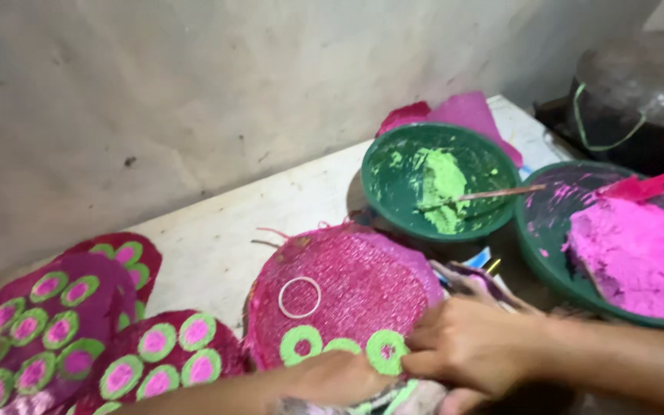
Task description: The person applies green and pink dough onto circular bases using a wooden applicator tool and a metal ring to shape the patterns.
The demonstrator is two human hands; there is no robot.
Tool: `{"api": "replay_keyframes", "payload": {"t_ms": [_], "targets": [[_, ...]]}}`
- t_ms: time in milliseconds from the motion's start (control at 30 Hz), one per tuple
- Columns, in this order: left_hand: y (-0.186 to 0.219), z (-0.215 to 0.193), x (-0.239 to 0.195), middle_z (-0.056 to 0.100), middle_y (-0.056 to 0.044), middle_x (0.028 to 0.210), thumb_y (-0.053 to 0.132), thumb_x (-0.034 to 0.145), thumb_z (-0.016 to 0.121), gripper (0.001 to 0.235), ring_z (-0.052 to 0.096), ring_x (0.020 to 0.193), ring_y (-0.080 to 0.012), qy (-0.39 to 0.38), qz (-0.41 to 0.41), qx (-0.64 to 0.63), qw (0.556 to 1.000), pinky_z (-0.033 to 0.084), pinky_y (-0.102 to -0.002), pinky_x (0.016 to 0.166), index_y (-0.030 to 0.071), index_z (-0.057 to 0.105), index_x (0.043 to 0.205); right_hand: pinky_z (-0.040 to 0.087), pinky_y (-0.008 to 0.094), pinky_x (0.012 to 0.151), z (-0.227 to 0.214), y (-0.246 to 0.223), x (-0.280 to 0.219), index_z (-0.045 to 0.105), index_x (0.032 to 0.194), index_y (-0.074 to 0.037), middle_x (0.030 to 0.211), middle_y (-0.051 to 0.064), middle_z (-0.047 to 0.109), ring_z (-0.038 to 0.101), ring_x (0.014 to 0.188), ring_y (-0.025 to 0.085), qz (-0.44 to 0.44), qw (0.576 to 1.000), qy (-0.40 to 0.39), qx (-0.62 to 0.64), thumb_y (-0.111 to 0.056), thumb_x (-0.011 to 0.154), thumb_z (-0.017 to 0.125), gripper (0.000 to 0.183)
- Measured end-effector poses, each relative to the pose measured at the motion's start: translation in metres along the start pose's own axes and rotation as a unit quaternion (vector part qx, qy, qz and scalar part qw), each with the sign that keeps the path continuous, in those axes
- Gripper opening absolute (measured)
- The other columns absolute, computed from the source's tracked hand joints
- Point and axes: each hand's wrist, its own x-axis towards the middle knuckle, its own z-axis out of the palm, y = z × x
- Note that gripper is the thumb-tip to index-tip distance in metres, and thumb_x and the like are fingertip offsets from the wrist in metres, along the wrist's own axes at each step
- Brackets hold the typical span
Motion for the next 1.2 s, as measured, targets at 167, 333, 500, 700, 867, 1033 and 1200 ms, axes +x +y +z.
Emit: {"api": "replay_keyframes", "payload": {"t_ms": [167, 333, 500, 700, 867, 1033, 1200], "targets": [[0.005, 0.006, -0.023, 0.066, -0.024, 0.081, 0.019, 0.097, 0.055, 0.033, 0.071, 0.080, -0.0415, -0.076, -0.152, -0.008, 0.985, 0.055, -0.051, 0.074, 0.012, 0.072, 0.124, 0.046, 0.047, 0.065, 0.080, 0.031, -0.071, 0.050, 0.089, 0.000, 0.074, 0.014, 0.054, 0.060, 0.073, 0.037, 0.003, 0.991, -0.010, 0.135, -0.017, 0.100, 0.059, 0.022], [-0.016, 0.029, -0.001, 0.069, -0.026, 0.088, 0.023, 0.098, 0.058, 0.031, 0.070, 0.086, -0.0434, -0.042, -0.296, -0.090, 0.950, 0.054, -0.052, 0.078, 0.007, 0.072, 0.122, 0.040, 0.048, 0.061, 0.110, 0.056, -0.110, 0.046, 0.080, 0.002, 0.069, 0.016, 0.047, 0.056, 0.065, 0.038, -0.046, 0.972, 0.015, 0.232, -0.015, 0.094, 0.063, 0.027], [-0.028, 0.040, 0.033, 0.071, -0.027, 0.095, 0.026, 0.100, 0.062, 0.033, 0.068, 0.092, -0.0453, 0.051, -0.425, -0.215, 0.878, 0.054, -0.054, 0.082, 0.003, 0.072, 0.120, 0.046, 0.046, 0.067, 0.045, 0.040, -0.153, 0.052, 0.090, 0.005, 0.077, 0.017, 0.055, 0.060, 0.071, 0.035, 0.095, 0.926, -0.018, 0.366, -0.023, 0.106, 0.050, 0.032], [-0.044, 0.005, 0.040, 0.074, -0.016, 0.116, 0.022, 0.090, 0.061, 0.045, 0.070, 0.107, -0.0353, 0.136, -0.283, -0.570, 0.759, 0.053, -0.049, 0.097, 0.004, 0.063, 0.131, 0.047, 0.041, 0.057, -0.051, 0.076, -0.162, 0.060, 0.082, -0.012, 0.073, 0.006, 0.058, 0.060, 0.066, 0.027, 0.048, 0.960, 0.086, -0.263, -0.035, 0.078, 0.069, 0.025], [-0.087, 0.051, 0.142, 0.073, -0.017, 0.101, 0.024, 0.086, 0.059, 0.049, 0.073, 0.100, -0.0291, 0.149, -0.002, -0.782, 0.605, 0.058, -0.039, 0.098, -0.005, 0.060, 0.125, 0.051, 0.043, 0.090, -0.077, 0.168, -0.159, 0.063, 0.103, -0.018, 0.104, 0.005, 0.063, 0.064, 0.103, 0.026, 0.012, 0.853, 0.150, -0.500, -0.024, 0.077, 0.070, 0.028], [-0.199, 0.062, 0.233, 0.068, -0.007, 0.084, 0.019, 0.088, 0.072, 0.021, 0.068, 0.074, -0.0209, 0.535, -0.160, -0.601, 0.572, 0.056, -0.035, 0.062, 0.003, 0.068, 0.102, 0.049, 0.050, 0.098, -0.030, 0.310, -0.186, 0.054, 0.137, -0.009, 0.131, 0.020, 0.060, 0.057, 0.122, 0.040, 0.312, 0.851, 0.238, -0.349, -0.028, 0.082, 0.072, 0.061], [-0.300, 0.049, 0.283, 0.072, -0.010, 0.112, 0.016, 0.091, 0.072, 0.031, 0.068, 0.105, -0.0237, 0.689, -0.139, -0.280, 0.654, 0.052, -0.039, 0.094, -0.001, 0.067, 0.115, 0.057, 0.053, 0.082, 0.051, 0.413, -0.231, 0.055, 0.132, -0.010, 0.113, 0.019, 0.070, 0.070, 0.104, 0.041, 0.539, 0.821, -0.030, -0.184, -0.017, 0.095, 0.056, 0.037]]}}
